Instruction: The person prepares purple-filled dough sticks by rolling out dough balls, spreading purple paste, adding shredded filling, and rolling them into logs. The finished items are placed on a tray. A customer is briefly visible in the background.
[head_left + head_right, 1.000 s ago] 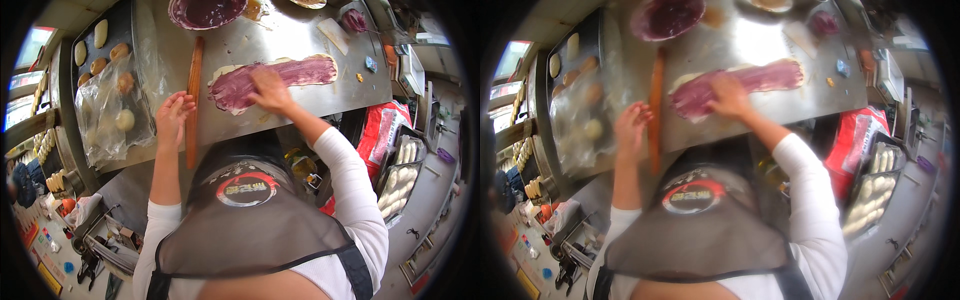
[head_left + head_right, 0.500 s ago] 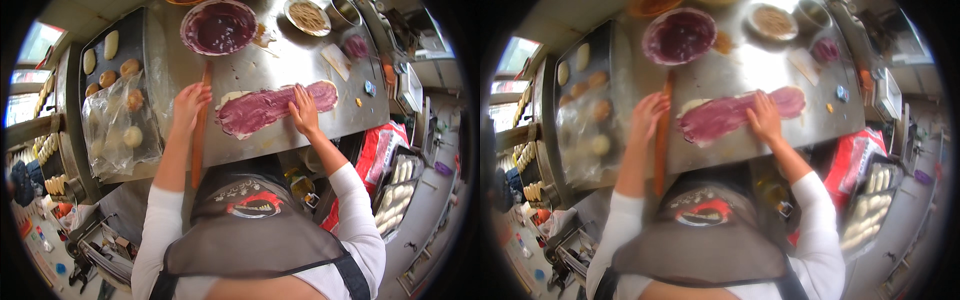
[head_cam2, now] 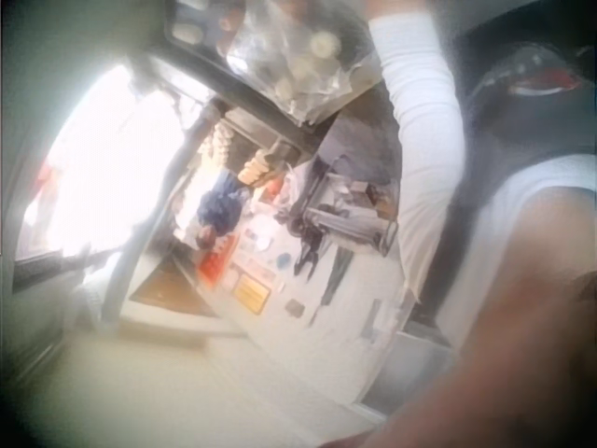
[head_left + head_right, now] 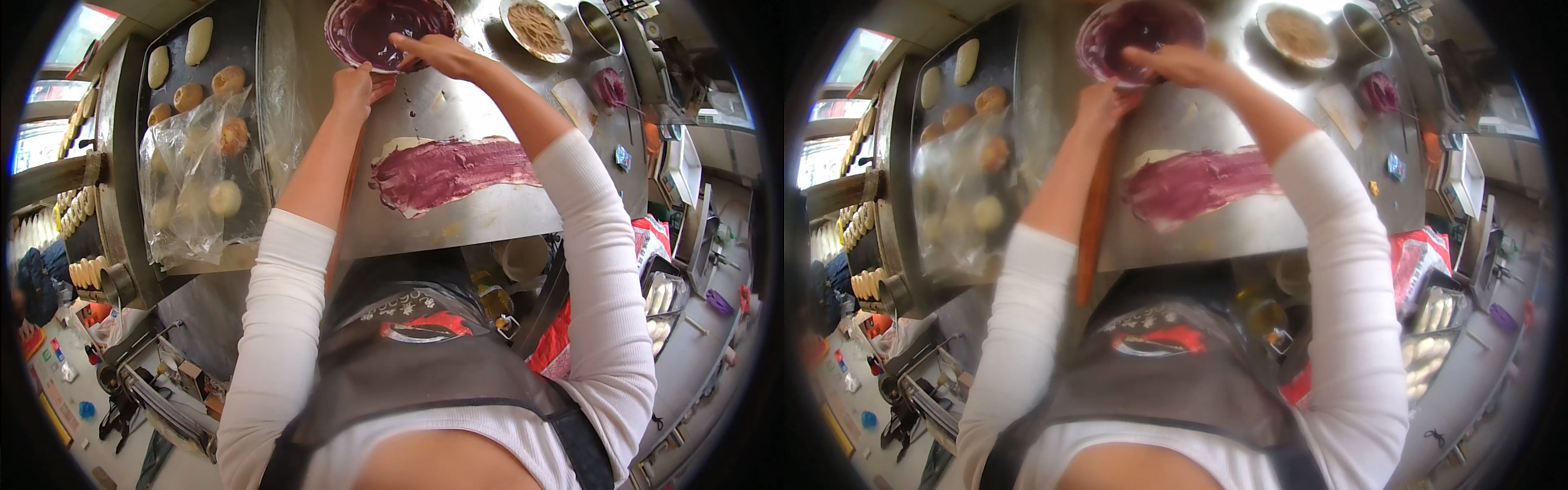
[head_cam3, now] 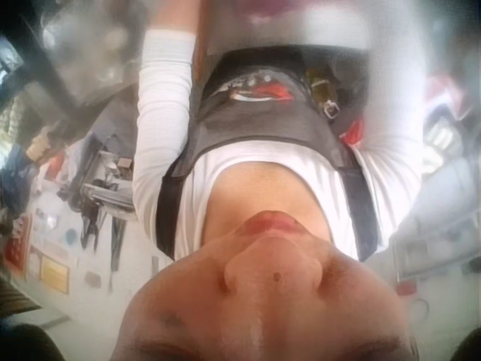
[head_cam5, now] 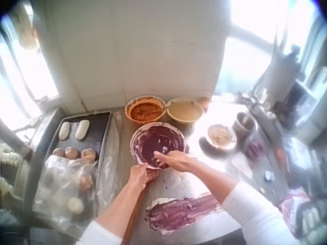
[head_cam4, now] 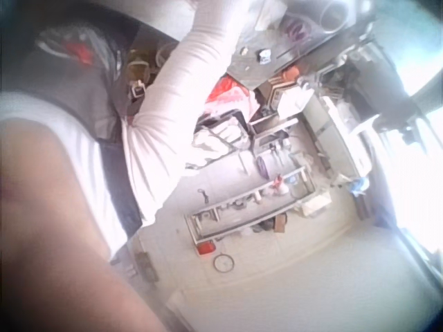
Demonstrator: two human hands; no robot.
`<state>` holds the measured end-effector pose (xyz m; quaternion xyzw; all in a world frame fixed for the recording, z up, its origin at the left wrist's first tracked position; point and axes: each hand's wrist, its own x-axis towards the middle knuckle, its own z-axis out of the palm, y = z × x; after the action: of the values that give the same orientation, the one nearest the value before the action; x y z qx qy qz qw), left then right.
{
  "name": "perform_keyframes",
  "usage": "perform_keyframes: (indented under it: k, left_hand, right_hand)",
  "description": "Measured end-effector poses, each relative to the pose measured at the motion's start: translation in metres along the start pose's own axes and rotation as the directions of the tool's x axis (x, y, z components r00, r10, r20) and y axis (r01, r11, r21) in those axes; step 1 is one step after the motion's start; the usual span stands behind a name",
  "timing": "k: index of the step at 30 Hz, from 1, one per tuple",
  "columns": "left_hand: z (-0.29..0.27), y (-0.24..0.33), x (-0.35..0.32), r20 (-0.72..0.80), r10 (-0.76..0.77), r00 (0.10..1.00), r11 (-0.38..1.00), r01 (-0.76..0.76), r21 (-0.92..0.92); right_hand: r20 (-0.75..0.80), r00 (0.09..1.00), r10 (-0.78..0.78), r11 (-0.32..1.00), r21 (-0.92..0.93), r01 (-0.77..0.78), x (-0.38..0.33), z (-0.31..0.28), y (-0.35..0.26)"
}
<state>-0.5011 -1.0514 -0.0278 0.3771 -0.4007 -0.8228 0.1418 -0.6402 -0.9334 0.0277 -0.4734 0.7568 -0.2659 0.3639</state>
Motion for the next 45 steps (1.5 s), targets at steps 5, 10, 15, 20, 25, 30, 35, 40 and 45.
perform_keyframes:
  k: [5, 10, 15, 20, 25, 30, 35, 40, 45]
  left_hand:
    - [-0.004, 0.002, -0.003, 0.015, -0.058, 0.998, 0.997, 0.059, -0.054]
    - [-0.012, 0.004, -0.020, 0.011, 0.009, 1.000, 0.999, -0.009, -0.040]
    - [-0.015, 0.003, -0.046, -0.064, 0.100, 0.993, 0.990, -0.106, -0.093]
    - [-0.031, 0.009, -0.079, -0.024, 0.156, 0.987, 0.984, -0.157, -0.082]
    - [-0.053, 0.005, -0.102, -0.054, 0.161, 0.985, 0.986, -0.163, -0.040]
    - [-0.058, -0.003, -0.116, -0.019, 0.130, 0.991, 0.991, -0.131, -0.011]
    - [-0.056, -0.006, -0.120, 0.044, 0.138, 0.989, 0.990, -0.139, 0.013]
    - [-0.053, -0.007, -0.118, 0.059, 0.108, 0.992, 0.994, -0.110, 0.026]
    - [-0.051, -0.005, -0.113, 0.057, 0.104, 0.993, 0.994, -0.106, 0.032]
  right_hand:
    - [0.066, 0.996, -0.054, 0.992, -0.110, 0.061, -0.133, 0.044, 0.031]
    - [-0.350, 0.887, 0.301, 0.760, -0.474, -0.444, -0.215, 0.147, 0.084]
    - [-0.545, 0.836, 0.065, 0.916, -0.299, -0.266, -0.119, 0.228, 0.002]
    - [-0.273, 0.949, -0.155, 0.900, -0.435, 0.022, -0.115, 0.216, 0.010]
    - [-0.249, 0.964, -0.090, 0.858, -0.511, -0.052, -0.169, 0.181, 0.061]
    - [-0.360, 0.825, 0.435, 0.761, -0.343, -0.551, -0.236, 0.075, 0.105]
    - [-0.656, 0.623, 0.426, 0.643, -0.264, -0.719, -0.266, 0.099, 0.143]
    - [-0.465, 0.829, 0.311, 0.778, -0.376, -0.503, -0.278, 0.136, 0.122]
    - [-0.414, 0.877, 0.244, 0.882, -0.281, -0.378, -0.240, 0.166, 0.073]
